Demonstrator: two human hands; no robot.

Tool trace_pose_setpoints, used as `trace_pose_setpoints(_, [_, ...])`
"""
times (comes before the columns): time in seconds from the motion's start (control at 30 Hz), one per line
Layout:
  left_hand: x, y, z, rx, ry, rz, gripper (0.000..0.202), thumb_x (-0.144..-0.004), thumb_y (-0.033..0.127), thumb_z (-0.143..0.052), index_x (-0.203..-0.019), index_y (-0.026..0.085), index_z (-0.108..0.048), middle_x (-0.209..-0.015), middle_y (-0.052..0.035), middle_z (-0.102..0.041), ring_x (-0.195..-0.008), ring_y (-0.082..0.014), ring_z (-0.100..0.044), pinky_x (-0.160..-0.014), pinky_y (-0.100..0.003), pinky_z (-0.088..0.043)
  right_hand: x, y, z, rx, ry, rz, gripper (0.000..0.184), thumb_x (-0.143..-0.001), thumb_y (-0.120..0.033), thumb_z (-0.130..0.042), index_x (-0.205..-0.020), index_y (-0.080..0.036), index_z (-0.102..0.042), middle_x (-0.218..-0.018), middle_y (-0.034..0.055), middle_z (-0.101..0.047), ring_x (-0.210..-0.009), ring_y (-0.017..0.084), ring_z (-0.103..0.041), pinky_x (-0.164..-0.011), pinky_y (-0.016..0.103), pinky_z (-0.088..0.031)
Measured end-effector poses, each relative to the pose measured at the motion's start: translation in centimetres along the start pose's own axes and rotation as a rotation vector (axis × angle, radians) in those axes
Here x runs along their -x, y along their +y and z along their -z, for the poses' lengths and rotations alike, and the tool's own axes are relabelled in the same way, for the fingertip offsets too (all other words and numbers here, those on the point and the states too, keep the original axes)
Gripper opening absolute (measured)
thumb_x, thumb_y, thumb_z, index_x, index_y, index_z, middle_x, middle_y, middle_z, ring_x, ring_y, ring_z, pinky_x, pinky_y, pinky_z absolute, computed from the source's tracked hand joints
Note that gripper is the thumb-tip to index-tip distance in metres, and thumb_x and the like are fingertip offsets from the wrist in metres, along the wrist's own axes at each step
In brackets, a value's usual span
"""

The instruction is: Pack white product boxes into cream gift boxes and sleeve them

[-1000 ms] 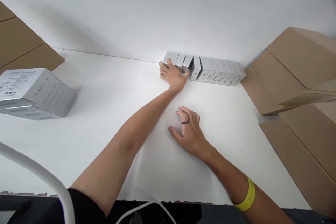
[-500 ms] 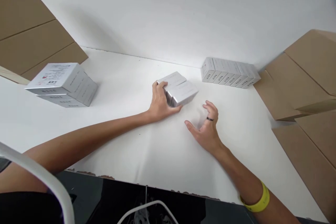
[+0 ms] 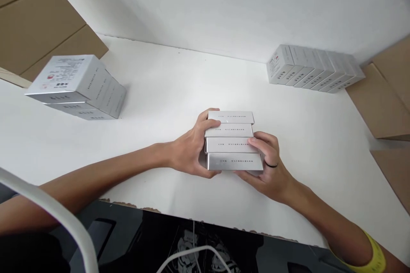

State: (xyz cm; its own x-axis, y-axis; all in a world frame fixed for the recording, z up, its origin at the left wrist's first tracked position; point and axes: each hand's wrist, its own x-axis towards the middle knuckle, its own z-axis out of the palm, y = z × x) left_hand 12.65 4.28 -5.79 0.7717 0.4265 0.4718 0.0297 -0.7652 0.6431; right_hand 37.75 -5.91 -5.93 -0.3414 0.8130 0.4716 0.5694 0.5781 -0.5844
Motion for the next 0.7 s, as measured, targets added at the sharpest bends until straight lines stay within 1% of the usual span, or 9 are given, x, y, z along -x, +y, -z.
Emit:
trace_pose_setpoints(0.07, [-0.2, 0.0, 0.1, 0.018, -0.03, -0.017, 0.117, -0.068, 0.033, -0.087, -0.152, 0.043, -0.006, -0.146, -0.015, -0.021, -0.155, -0.0456, -0.009, -0.116, -0.069, -0.046, -0.2, 0.1, 0.2, -0.005, -0.003, -0.006, 0.082, -0.091, -0.03, -0.074, -0.154, -0.04, -0.022, -0.131, 0.0098, -0.041, -0.119, 0.026, -0.053, -0.09, 0.045, -0.062])
trace_pose_setpoints(0.13, [-0.3, 0.1, 0.3, 0.037, -0.058, -0.002, 0.12, -0.069, 0.032, -0.087, -0.154, 0.043, -0.003, -0.151, -0.0159, -0.019, -0.157, -0.0459, -0.006, -0.119, -0.071, -0.043, -0.4, 0.1, 0.3, -0.002, 0.0, -0.003, 0.082, -0.09, -0.031, -0.074, -0.154, -0.04, -0.022, -0.13, 0.0098, -0.042, -0.117, 0.026, -0.053, -0.087, 0.044, -0.062])
trace_pose_setpoints(0.23, [-0.4, 0.3, 0.5, 0.05, -0.083, 0.037, 0.125, -0.067, 0.027, -0.087, -0.155, 0.044, -0.001, -0.152, -0.0156, -0.021, -0.158, -0.0453, -0.011, -0.122, -0.071, -0.04, -0.6, 0.1, 0.2, -0.003, 0.022, 0.014, 0.085, -0.089, -0.028, -0.073, -0.154, -0.04, -0.021, -0.127, 0.0093, -0.044, -0.115, 0.026, -0.053, -0.083, 0.042, -0.061])
trace_pose_setpoints(0.37, [-0.3, 0.2, 0.4, 0.053, -0.065, -0.003, 0.127, -0.064, 0.023, -0.088, -0.155, 0.044, -0.002, -0.152, -0.0149, -0.02, -0.157, -0.0465, -0.014, -0.123, -0.069, -0.041, -0.5, 0.1, 0.0, -0.067, 0.041, 0.008, 0.092, -0.085, -0.023, -0.077, -0.156, -0.04, -0.021, -0.127, 0.0095, -0.045, -0.113, 0.025, -0.052, -0.08, 0.039, -0.06])
trace_pose_setpoints(0.47, [0.0, -0.6, 0.1, 0.068, -0.059, -0.016, 0.134, -0.062, 0.043, -0.097, -0.157, 0.043, -0.004, -0.147, -0.0151, -0.028, -0.151, -0.0461, -0.023, -0.119, -0.067, -0.046, -0.3, 0.0, 0.0, -0.107, 0.028, 0.021, 0.099, -0.082, -0.018, -0.077, -0.159, -0.038, -0.019, -0.124, 0.009, -0.048, -0.107, 0.024, -0.053, -0.078, 0.038, -0.058])
trace_pose_setpoints(0.53, [0.2, -1.3, 0.0, 0.092, -0.053, -0.052, 0.142, -0.055, 0.062, -0.098, -0.159, 0.04, -0.004, -0.141, -0.0157, -0.034, -0.145, -0.0454, -0.028, -0.118, -0.068, -0.046, -0.2, 0.0, 0.1, -0.117, 0.019, 0.087, 0.098, -0.081, -0.018, -0.075, -0.161, -0.034, -0.02, -0.12, 0.009, -0.049, -0.103, 0.025, -0.052, -0.076, 0.04, -0.057])
trace_pose_setpoints(0.6, [0.3, -1.8, 0.1, 0.139, -0.052, -0.089, 0.145, -0.049, 0.076, -0.094, -0.159, 0.035, -0.009, -0.14, -0.0168, -0.034, -0.143, -0.0452, -0.029, -0.117, -0.067, -0.046, -0.1, 0.1, 0.3, -0.132, 0.01, 0.155, 0.095, -0.08, -0.018, -0.072, -0.161, -0.028, -0.023, -0.117, 0.0101, -0.049, -0.101, 0.026, -0.051, -0.074, 0.042, -0.055])
trace_pose_setpoints(0.67, [0.3, -2.2, 0.3, 0.195, -0.042, -0.08, 0.138, -0.05, 0.083, -0.089, -0.158, 0.032, -0.02, -0.143, -0.0176, -0.033, -0.145, -0.0454, -0.028, -0.117, -0.066, -0.047, 0.0, 0.3, 0.5, -0.157, -0.019, 0.185, 0.092, -0.08, -0.017, -0.072, -0.16, -0.023, -0.027, -0.115, 0.011, -0.048, -0.101, 0.026, -0.05, -0.071, 0.04, -0.054])
trace_pose_setpoints(0.7, [0.3, -2.2, 0.4, 0.239, -0.028, -0.059, 0.13, -0.054, 0.085, -0.086, -0.156, 0.033, -0.025, -0.146, -0.0175, -0.033, -0.146, -0.0451, -0.029, -0.117, -0.064, -0.048, 0.1, 0.5, 0.7, -0.165, -0.039, 0.184, 0.091, -0.081, -0.016, -0.072, -0.16, -0.021, -0.028, -0.115, 0.0113, -0.048, -0.102, 0.026, -0.05, -0.071, 0.04, -0.053])
